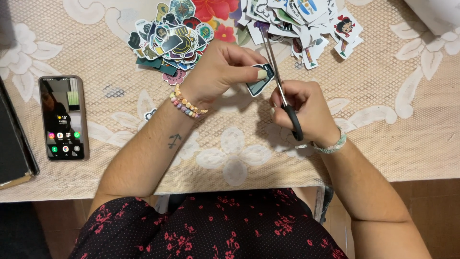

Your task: The person sits at a table and uses scissors to cut out various printed stickers from a sheet. They carefully trim around the edges of each sticker, including designs like a cassette tape and a cartoon character, and place the finished pieces into a pile.

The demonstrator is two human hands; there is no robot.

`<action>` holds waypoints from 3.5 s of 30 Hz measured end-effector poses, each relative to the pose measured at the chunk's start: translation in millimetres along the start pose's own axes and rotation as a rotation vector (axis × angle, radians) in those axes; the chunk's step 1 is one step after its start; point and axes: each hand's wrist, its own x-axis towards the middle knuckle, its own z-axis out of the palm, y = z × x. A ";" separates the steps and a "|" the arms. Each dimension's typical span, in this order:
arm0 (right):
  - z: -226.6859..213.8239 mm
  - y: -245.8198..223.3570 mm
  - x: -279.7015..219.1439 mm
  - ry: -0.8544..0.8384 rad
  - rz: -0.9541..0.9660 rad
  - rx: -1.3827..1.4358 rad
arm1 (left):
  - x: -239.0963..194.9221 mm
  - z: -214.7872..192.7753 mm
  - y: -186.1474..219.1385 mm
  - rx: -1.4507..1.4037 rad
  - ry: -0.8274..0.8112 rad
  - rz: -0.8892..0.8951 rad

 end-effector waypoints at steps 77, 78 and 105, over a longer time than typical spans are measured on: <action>12.8 -14.5 9.2 0.141 -0.036 0.007 | -52.1 12.6 -18.6 0.104 0.226 0.122; 14.7 -5.4 9.9 0.183 -0.042 -0.009 | -51.8 13.3 -19.1 0.141 0.221 0.114; 83.4 28.6 346.3 0.205 -0.179 -0.669 | 43.7 -234.2 -13.8 0.899 0.965 0.054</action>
